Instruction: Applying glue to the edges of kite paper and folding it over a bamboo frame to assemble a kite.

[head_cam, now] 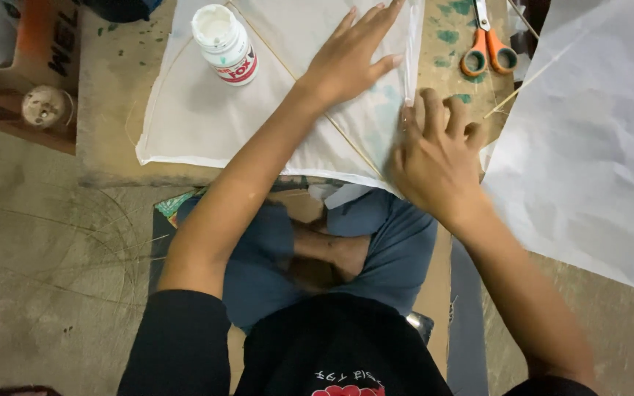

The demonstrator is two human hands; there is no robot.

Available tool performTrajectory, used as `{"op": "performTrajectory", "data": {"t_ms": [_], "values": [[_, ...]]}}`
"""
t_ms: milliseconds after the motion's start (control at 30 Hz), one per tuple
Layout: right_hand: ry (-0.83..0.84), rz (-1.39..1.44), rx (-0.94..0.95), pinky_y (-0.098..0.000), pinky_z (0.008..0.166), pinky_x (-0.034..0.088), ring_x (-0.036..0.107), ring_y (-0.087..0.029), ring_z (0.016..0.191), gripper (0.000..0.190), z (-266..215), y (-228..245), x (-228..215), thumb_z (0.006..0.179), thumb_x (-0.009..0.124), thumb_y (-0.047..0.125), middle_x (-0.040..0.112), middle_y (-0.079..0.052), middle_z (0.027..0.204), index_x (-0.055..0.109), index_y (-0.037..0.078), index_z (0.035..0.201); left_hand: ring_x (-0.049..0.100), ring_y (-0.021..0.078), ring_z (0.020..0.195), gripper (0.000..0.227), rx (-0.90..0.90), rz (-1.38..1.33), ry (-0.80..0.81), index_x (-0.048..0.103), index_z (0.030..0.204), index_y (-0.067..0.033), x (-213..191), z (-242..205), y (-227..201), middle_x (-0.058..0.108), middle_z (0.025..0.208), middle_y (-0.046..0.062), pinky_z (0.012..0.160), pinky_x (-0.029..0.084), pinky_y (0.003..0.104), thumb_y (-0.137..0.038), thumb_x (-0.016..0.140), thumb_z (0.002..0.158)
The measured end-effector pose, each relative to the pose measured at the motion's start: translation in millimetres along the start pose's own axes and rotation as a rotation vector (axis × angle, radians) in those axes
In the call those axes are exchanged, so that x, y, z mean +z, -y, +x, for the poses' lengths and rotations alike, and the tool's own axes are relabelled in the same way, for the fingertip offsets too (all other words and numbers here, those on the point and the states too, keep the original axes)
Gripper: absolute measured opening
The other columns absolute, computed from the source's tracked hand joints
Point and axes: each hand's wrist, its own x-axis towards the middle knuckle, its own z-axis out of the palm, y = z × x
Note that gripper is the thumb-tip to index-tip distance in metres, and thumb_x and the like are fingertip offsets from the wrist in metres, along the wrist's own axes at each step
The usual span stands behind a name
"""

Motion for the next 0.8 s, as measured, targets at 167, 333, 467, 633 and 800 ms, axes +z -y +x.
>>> {"op": "performTrajectory", "data": {"t_ms": [167, 333, 467, 633, 800], "values": [[0.078, 0.063, 0.003, -0.058, 0.091, 0.036, 0.034, -0.048, 0.141, 0.053, -16, -1, -3, 0.105, 0.049, 0.038, 0.037, -0.023, 0.159, 0.062, 0.001, 0.141, 0.038, 0.0207, 0.154, 0.078, -0.033, 0.014, 0.022, 0.017, 0.161, -0.0189, 3, 0, -1, 0.046, 0.164, 0.006, 0.129, 0.019, 0.046, -0.041, 0.069, 0.108], [0.255, 0.2, 0.001, -0.0638, 0.098, 0.037, 0.029, -0.056, 0.145, 0.055, -3, -23, -15, 0.093, 0.059, 0.03, 0.033, -0.031, 0.161, 0.062, -0.004, 0.136, 0.039, 0.0197, 0.153, 0.081, -0.029, -0.01, -0.008, 0.015, 0.161, -0.0243, 6, 1, 2, 0.05, 0.163, 0.005, 0.128, 0.023, 0.047, -0.039, 0.072, 0.106], [-0.012, 0.459, -0.073, -0.0586, 0.101, 0.044, 0.048, -0.053, 0.128, 0.045, 32, -42, 1, 0.091, 0.058, 0.004, 0.052, -0.035, 0.146, 0.063, -0.013, 0.132, 0.046, 0.0211, 0.153, 0.073, -0.033, -0.135, -0.054, 0.013, 0.162, -0.0251, 6, 0, 7, 0.047, 0.165, 0.003, 0.129, 0.026, 0.049, -0.024, 0.063, 0.108], [-0.06, 0.616, -0.102, -0.0556, 0.108, 0.042, 0.046, -0.057, 0.129, 0.054, 80, -73, 73, 0.084, 0.052, -0.011, 0.045, -0.04, 0.146, 0.057, -0.016, 0.137, 0.055, 0.0265, 0.147, 0.068, 0.018, -0.313, -0.151, 0.019, 0.162, -0.0234, 7, 0, 10, 0.052, 0.161, 0.006, 0.129, 0.031, 0.05, -0.007, 0.054, 0.106], [0.14, 0.395, 0.021, -0.0671, 0.112, 0.032, 0.016, -0.058, 0.142, 0.064, 121, -87, 91, 0.079, 0.061, -0.009, 0.028, -0.032, 0.159, 0.058, -0.009, 0.144, 0.019, 0.0279, 0.16, 0.071, -0.012, -0.237, -0.027, -0.004, 0.162, -0.0382, 12, 3, 13, 0.052, 0.164, -0.003, 0.129, 0.016, 0.057, -0.023, 0.046, 0.114]]}}
